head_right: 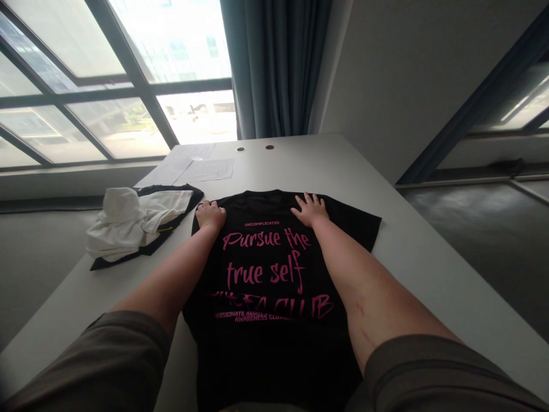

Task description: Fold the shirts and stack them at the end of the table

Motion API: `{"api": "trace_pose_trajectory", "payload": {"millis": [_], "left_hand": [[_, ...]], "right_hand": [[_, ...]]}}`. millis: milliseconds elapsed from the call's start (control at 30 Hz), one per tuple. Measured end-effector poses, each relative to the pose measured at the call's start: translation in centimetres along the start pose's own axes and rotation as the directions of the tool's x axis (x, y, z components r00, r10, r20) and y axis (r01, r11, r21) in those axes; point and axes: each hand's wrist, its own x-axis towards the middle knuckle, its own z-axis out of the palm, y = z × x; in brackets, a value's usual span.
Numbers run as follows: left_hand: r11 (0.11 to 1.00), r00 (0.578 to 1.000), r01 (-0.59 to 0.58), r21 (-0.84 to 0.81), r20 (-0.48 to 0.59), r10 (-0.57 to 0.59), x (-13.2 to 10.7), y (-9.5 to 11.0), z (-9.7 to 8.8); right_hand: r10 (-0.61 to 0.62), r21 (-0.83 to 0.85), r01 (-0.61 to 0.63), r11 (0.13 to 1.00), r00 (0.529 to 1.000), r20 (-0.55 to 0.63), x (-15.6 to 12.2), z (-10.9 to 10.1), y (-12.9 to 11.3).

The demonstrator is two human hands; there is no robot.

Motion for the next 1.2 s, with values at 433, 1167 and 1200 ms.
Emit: {"api": "trace_pose_trajectory", "payload": {"millis": [433,1167,1200], "left_hand": [[0.987,0.987,-0.158,0.009,-0.030,0.158,-0.3,0.0,-0.2],[0.969,0.966,-0.248,-0.002,0.072,0.247,0.3,0.7,0.4],[0.972,0.971,-0.233,0.004,0.062,0.233,0.3,0.7,0.3]], "right_hand": [[-0.002,0.000,0.002,1.000,1.000,-0.016,0.0,0.0,-0.1],[0.005,0.012,-0.005,1.000,0.999,-0.035,-0.2,-0.2,-0.2],[0.006,0.013,-0.005,1.000,0.999,-0.037,-0.3,-0.3,-0.3]]}}
